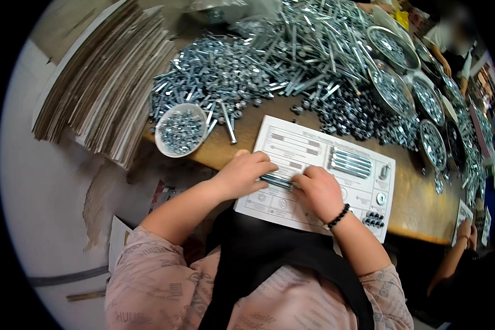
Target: The person sorts metal fasteners from a large pile on a table and arranges them on a printed instruction sheet. They pick bolts, nuts, and washers from the pile and place them into designated areas on the sheet, occasionally adjusting the sheet or moving items between piles.
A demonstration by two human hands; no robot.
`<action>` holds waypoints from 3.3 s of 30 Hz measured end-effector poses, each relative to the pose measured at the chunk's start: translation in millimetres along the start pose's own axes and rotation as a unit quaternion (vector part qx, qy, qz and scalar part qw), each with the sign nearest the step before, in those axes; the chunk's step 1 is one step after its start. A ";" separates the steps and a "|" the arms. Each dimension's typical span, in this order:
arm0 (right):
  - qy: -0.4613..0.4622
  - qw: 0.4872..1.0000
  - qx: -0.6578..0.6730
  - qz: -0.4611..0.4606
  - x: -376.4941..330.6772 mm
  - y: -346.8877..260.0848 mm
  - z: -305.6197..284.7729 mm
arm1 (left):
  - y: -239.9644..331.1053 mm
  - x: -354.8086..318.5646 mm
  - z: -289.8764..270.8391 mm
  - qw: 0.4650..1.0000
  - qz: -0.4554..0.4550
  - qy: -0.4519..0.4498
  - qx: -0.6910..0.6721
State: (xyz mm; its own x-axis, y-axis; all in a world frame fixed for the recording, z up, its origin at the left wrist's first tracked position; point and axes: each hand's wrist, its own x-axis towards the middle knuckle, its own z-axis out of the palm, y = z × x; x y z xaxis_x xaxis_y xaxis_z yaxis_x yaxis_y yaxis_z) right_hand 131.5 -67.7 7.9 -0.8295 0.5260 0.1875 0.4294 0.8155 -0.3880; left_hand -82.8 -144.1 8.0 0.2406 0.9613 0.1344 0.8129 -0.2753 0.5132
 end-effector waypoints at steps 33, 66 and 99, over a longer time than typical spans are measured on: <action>0.100 0.978 0.087 0.158 -51.7 32.9 -57.0 | 21.2 -17.4 2.0 0.996 -0.022 -0.087 -0.002; 0.146 0.900 -0.036 0.410 -196.9 91.9 -71.4 | -25.1 6.4 3.2 0.960 -0.204 0.082 -0.174; 0.634 0.433 0.514 0.382 -346.6 156.3 -51.8 | 69.9 136.0 57.6 0.782 -0.284 -0.145 -0.536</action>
State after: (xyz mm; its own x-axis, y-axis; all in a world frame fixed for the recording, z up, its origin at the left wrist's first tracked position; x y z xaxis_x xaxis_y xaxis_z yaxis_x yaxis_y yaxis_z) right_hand 504.7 -110.1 -71.0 0.5578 0.7886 -0.2587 -0.5225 0.0915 -0.8477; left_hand 37.3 -33.4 13.4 0.2377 0.8380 -0.4912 -0.0410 0.5139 0.8569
